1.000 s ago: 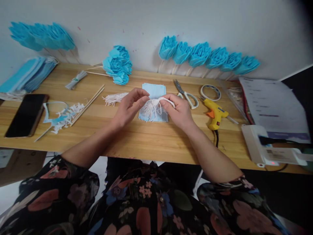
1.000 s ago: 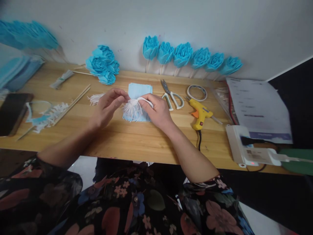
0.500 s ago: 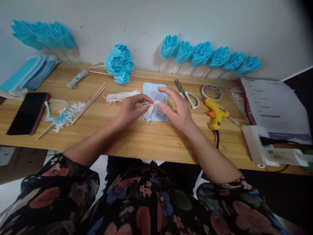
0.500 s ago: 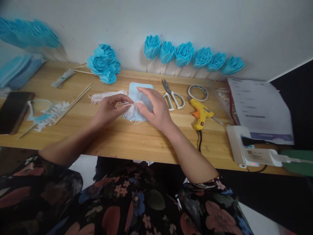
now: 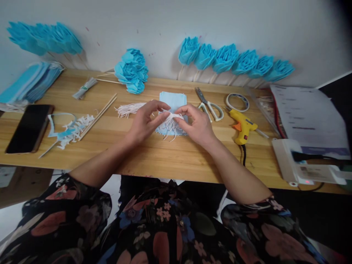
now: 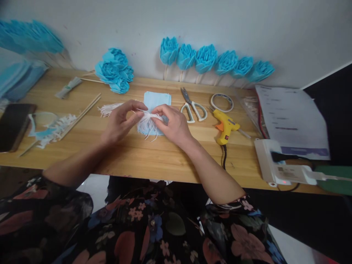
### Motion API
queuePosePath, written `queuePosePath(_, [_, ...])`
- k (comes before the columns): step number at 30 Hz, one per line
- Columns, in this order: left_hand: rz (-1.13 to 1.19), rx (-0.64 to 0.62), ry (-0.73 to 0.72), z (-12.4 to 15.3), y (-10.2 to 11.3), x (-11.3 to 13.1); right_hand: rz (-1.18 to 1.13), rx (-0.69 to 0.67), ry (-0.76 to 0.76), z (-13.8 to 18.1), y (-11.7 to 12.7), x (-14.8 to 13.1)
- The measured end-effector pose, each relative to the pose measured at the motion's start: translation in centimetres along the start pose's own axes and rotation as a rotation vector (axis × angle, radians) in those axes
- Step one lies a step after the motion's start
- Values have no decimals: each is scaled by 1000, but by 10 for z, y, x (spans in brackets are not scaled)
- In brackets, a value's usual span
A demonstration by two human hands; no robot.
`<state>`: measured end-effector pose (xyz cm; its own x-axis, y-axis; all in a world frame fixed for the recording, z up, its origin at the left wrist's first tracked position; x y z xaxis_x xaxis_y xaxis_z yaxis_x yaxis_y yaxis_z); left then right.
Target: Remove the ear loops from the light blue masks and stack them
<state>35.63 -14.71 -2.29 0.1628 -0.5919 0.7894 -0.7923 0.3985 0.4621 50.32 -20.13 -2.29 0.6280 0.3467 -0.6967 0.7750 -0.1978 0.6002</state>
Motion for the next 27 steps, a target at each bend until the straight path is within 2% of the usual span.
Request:
queuePosePath(3, [-26, -59, -24, 0, -8, 4, -1, 7, 11, 0, 0, -2])
queuePosePath(7, [-28, -82, 90, 0, -11, -6, -6, -18, -16, 0, -2, 2])
queuePosePath(14, [308, -202, 259, 0, -20, -24, -95, -62, -56, -1, -5, 2])
queuePosePath(23, [313, -189, 291, 1, -23, -26, -195, -73, -103, -2, -5, 7])
queuePosePath(25, [281, -195, 268, 1, -24, -24, -170, -62, -117, -1, -5, 9])
queuePosePath(27, [200, -124, 205, -1, -17, -19, -132, -49, -134, 0, -5, 11])
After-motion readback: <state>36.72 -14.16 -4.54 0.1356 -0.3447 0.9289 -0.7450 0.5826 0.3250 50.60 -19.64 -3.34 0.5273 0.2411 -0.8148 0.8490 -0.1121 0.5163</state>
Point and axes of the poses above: each hand's wrist, its own z-axis away from the middle knuckle, its own y-axis out of the back of the hand, x = y × z, the point moved 10 cm from there along -z, towards the middle knuckle, and after that the axes turned 5 degrees about -x, right-handed, at the moved point
